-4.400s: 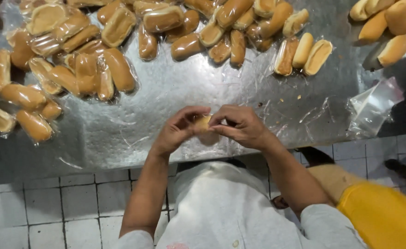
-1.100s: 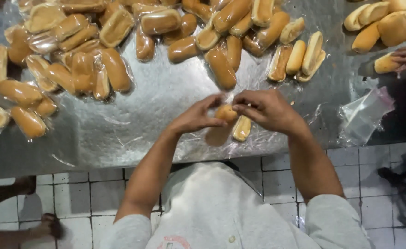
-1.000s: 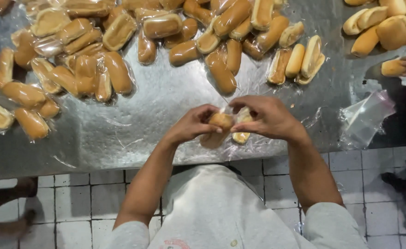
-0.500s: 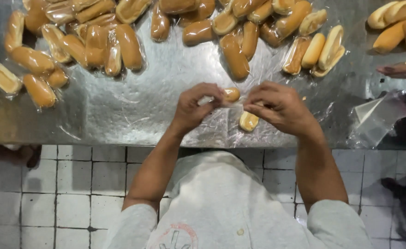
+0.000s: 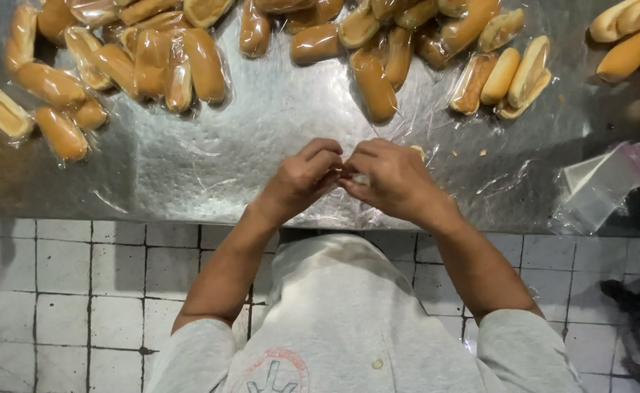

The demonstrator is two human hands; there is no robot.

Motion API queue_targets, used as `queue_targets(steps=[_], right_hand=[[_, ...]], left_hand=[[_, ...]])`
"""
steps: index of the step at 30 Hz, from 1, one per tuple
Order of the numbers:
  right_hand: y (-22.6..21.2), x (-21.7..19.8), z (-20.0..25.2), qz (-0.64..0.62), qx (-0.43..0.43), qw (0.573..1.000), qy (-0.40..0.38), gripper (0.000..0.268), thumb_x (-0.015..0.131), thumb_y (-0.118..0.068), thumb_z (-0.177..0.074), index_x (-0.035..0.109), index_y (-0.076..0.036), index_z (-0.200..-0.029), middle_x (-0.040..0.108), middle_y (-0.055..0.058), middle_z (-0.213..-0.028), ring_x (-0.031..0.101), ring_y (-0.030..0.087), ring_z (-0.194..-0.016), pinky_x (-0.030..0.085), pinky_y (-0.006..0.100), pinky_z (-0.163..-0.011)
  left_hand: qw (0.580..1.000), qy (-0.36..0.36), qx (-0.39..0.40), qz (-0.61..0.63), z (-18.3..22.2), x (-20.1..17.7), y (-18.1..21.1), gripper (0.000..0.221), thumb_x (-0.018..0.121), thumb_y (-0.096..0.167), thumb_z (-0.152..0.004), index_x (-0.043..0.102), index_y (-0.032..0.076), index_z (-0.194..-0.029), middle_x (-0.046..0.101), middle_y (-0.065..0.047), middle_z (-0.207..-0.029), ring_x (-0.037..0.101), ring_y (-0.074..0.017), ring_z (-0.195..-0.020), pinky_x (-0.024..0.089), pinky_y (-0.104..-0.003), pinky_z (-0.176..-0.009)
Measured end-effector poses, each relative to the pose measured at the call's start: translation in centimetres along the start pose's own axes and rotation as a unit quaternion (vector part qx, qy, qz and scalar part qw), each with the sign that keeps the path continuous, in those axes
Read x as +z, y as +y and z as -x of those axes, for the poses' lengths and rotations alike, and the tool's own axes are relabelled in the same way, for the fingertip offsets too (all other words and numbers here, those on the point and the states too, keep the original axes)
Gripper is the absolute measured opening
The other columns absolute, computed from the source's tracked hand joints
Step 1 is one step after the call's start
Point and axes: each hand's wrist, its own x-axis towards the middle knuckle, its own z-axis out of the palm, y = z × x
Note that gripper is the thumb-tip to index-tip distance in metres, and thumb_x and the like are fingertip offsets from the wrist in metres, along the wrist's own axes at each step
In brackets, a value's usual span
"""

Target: Wrapping individual hot dog buns in plastic wrap on a metal table.

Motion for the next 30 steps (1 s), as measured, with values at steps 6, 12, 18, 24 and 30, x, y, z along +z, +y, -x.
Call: queue_targets(steps=[6,12,18,24,30], right_hand=[[3.8,2.3,1.6,-0.128,-0.048,0.989,0.060,0.015,0.078,-0.015,-0.085,0.066,-0.015,-0.077,0.064,-0.001,-0.074,0.063,0.022,-0.063,0.051,0.032,-0.057],[10.4,-2.4,8.4,-0.792,0.100,0.546,0.255,0.032,0.067,-0.038,-0.099,0.045,-0.021,-0.084,0.044,-0.014,-0.086,0.021,-0.001,-0.053,0.019,0.016,-0.046],[6.1,5.5,2.7,-0.457,0.161,0.855,0.183,0.018,0.079,-0.007,-0.088,0.072,0.002,-0.101,0.068,0.019,-0.115,0.065,0.020,-0.099,0.049,0.024,-0.079],[6.5,10.3,-0.5,-0.382,0.469,0.749,0.270,0.015,0.079,-0.025,-0.086,0.076,-0.011,-0.093,0.061,0.000,-0.070,0.048,0.007,-0.047,0.038,0.025,-0.042],[11.2,21.6,6.9,-0.482,0.649,0.579,0.108,0.014,0.071,-0.018,-0.075,0.066,-0.009,-0.084,0.055,0.002,-0.068,0.046,0.010,-0.051,0.031,0.019,-0.039]], left_hand=[[0.999,0.040,-0.019,0.020,0.7,1.1,-0.7,0.007,0.079,0.016,-0.091,0.074,0.014,-0.095,0.072,-0.001,-0.098,0.074,-0.0253,-0.089,0.061,-0.035,-0.079],[0.860,0.147,-0.269,0.408,-2.3,-0.4,2.2,0.005,0.072,0.007,-0.098,0.069,0.003,-0.099,0.075,-0.010,-0.085,0.072,-0.0163,-0.087,0.057,-0.034,-0.090],[0.890,0.176,-0.331,0.260,-4.0,1.1,1.0,0.009,0.076,0.015,-0.096,0.073,0.008,-0.092,0.073,-0.009,-0.067,0.073,-0.0134,-0.066,0.057,-0.027,-0.071],[0.916,0.146,-0.366,0.076,-2.7,2.3,-5.3,0.020,0.077,0.029,-0.094,0.076,0.013,-0.083,0.074,-0.007,-0.068,0.073,-0.0198,-0.072,0.055,-0.035,-0.075],[0.958,0.036,-0.159,-0.238,8.2,7.0,-9.6,0.003,0.073,0.009,-0.087,0.072,0.007,-0.087,0.065,-0.013,-0.069,0.064,-0.0329,-0.068,0.048,-0.045,-0.071]])
